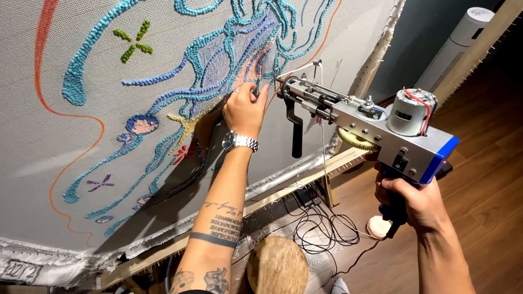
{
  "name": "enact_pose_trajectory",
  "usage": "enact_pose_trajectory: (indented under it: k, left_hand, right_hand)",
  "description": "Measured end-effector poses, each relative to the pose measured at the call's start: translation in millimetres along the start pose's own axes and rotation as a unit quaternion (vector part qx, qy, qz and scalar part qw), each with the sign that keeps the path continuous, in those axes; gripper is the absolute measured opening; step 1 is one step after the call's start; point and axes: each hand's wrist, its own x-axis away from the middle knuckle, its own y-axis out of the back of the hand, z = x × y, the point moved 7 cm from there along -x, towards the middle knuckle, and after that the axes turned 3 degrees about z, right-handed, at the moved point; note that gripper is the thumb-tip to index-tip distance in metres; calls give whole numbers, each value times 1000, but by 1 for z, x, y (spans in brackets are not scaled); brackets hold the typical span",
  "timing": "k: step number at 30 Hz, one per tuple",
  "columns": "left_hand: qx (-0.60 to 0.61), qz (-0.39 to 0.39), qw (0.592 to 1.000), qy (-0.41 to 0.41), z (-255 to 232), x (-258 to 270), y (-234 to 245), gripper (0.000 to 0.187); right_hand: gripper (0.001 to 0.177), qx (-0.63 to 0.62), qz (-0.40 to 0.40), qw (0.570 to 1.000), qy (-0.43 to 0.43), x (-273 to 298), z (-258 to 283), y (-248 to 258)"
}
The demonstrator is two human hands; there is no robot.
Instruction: Using a tufting gun to create a rug with a jellyfish pattern on a canvas frame.
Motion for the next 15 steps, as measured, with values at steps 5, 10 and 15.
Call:
enact_pose_trajectory:
  k: [5,10,15]
  left_hand:
    - [-39,20,999,15,10,2,-23,13]
    - [-89,-1,996,-9,13,9,-25,10]
    - [-88,7,996,-22,12,7,-16,31]
  right_hand:
    - [25,2,8,1000,3,3,-2,4]
    - [23,5,8,1000,1,2,0,2]
    - [30,-4,15,1000,5,-1,-2,0]
